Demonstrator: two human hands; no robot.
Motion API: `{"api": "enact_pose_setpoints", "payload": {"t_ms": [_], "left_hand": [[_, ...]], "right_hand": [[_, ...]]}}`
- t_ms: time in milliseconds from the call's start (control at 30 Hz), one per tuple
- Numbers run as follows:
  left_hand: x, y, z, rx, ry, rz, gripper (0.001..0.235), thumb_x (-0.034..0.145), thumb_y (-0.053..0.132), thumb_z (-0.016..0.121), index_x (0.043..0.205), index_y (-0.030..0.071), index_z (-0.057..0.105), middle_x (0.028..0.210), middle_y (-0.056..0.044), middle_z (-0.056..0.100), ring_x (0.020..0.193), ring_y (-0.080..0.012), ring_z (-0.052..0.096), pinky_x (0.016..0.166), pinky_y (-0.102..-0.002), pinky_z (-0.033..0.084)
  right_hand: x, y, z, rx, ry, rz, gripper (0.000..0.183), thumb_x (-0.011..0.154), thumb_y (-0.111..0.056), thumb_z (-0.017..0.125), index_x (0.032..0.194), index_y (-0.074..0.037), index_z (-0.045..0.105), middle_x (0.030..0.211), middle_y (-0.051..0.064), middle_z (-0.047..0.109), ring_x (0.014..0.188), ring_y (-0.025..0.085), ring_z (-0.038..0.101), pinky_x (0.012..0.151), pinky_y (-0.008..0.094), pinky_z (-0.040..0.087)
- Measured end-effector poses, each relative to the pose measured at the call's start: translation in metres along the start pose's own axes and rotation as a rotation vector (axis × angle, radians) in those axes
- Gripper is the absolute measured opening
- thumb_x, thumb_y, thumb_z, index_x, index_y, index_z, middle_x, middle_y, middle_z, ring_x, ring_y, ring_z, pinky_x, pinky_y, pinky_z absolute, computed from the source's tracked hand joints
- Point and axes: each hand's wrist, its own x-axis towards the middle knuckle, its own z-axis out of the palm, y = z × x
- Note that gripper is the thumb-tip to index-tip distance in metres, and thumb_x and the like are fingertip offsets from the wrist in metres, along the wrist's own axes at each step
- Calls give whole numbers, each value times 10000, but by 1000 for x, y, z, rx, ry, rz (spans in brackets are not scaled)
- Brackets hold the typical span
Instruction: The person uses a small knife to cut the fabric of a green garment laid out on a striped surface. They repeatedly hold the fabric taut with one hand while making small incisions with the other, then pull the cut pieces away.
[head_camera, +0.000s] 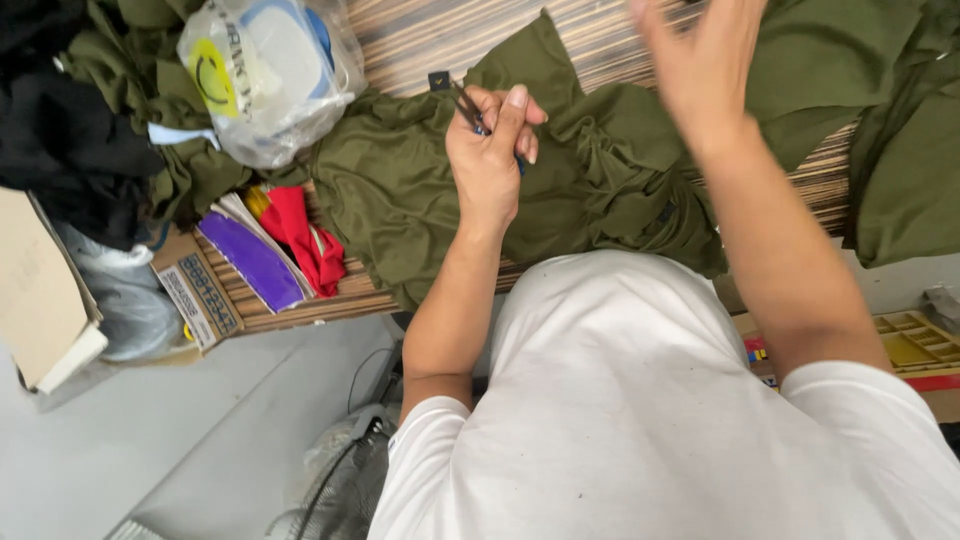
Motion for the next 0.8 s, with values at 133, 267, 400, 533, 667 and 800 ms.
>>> {"api": "enact_pose_setpoints", "payload": {"t_ms": [133, 267, 400, 533, 667, 800], "left_hand": [[-5, 10, 11, 93, -44, 71, 309, 974, 137, 635, 819, 151, 368, 752, -153, 655, 476, -118, 442, 460, -267, 420], [-13, 26, 7, 330, -35, 205, 263, 992, 121, 605, 853, 175, 387, 771, -74, 632, 766, -172, 661, 870, -363, 517], [-27, 53, -5, 585, -63, 216, 245, 1006, 202, 607, 876, 144, 408, 820, -84, 653, 810, -156, 671, 812, -320, 529], [-49, 67, -12, 1106, -466, 326, 135, 968, 15, 629, 1078, 92, 634, 956, -119, 750, 783, -262, 676, 709, -351, 543], [-79, 94, 4, 1473, -892, 332, 211, 894, 108, 721, 1077, 7, 694, 858, -204, 707, 791, -383, 717, 707, -489, 597], [-89, 117, 1, 1489, -1035, 424, 71, 839, -29, 648, 904, -8, 668, 731, -160, 646, 665, -360, 673, 615, -423, 578]], "right_hand": [[-76, -66, -24, -136, -310, -166, 447, 914, -387, 855, 1108, -54, 629, 968, 93, 579, 792, 287, 574, 685, 435, 449], [-95, -68, -53, -168, -362, -370, 297, 911, -25, 663, 1179, -134, 730, 1048, 53, 657, 829, 288, 622, 731, 397, 439], [-97, -57, -95, 202, -493, -232, 339, 936, -21, 838, 1242, -18, 694, 968, 105, 600, 899, 307, 590, 849, 407, 514], [-113, -50, -120, 34, -366, -331, 295, 809, -68, 864, 1063, -129, 728, 936, 39, 581, 869, 291, 647, 780, 407, 542], [-106, -68, -148, -215, -235, -459, 273, 887, 24, 705, 1018, -210, 757, 994, -5, 569, 888, 213, 585, 833, 353, 515], [-116, -51, -129, -202, -104, -499, 200, 801, -33, 661, 912, -191, 714, 924, 17, 552, 810, 256, 538, 760, 404, 482]]}}
